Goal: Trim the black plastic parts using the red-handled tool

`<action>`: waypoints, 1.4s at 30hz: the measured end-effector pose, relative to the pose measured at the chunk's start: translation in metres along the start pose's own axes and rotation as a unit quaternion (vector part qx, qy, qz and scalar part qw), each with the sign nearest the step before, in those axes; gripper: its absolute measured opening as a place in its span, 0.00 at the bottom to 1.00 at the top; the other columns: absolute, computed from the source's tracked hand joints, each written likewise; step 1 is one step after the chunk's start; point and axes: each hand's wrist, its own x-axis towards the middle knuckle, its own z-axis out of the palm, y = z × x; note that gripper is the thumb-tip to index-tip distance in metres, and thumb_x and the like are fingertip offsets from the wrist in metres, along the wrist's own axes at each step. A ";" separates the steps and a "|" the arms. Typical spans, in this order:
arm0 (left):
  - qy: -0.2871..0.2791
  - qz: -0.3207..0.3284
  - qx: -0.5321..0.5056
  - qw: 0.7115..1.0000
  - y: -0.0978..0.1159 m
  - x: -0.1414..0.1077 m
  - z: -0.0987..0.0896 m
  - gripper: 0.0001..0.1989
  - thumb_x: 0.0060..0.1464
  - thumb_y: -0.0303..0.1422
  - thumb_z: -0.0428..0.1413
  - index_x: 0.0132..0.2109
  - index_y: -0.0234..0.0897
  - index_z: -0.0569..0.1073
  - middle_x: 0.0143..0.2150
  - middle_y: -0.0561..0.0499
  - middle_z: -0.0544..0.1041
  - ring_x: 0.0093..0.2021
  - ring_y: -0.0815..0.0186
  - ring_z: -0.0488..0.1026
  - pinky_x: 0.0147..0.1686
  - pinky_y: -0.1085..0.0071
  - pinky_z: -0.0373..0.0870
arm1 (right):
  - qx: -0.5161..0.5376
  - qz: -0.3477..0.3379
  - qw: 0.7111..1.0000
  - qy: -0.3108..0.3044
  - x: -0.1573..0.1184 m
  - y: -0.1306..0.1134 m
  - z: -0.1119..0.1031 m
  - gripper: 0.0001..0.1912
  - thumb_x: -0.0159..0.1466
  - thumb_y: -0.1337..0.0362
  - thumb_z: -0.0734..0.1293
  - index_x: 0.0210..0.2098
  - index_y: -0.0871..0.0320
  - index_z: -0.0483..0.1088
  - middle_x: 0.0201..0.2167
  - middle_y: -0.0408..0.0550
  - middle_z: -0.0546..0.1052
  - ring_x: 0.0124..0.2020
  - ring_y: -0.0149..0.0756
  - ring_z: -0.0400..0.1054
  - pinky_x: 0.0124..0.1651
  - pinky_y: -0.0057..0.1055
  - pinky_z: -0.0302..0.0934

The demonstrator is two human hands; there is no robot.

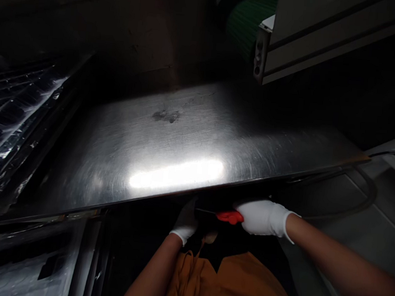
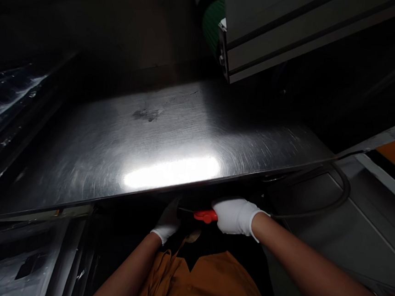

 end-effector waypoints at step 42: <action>0.022 -0.182 -0.313 0.932 0.003 0.014 -0.029 0.16 0.43 0.15 0.61 0.37 0.37 0.76 0.42 0.48 0.78 0.40 0.65 0.76 0.41 0.68 0.77 | -0.005 -0.009 1.000 0.002 -0.010 0.010 0.012 0.09 0.52 0.69 0.63 0.33 0.55 0.71 0.30 0.45 0.77 0.28 0.37 0.70 0.27 0.29 0.56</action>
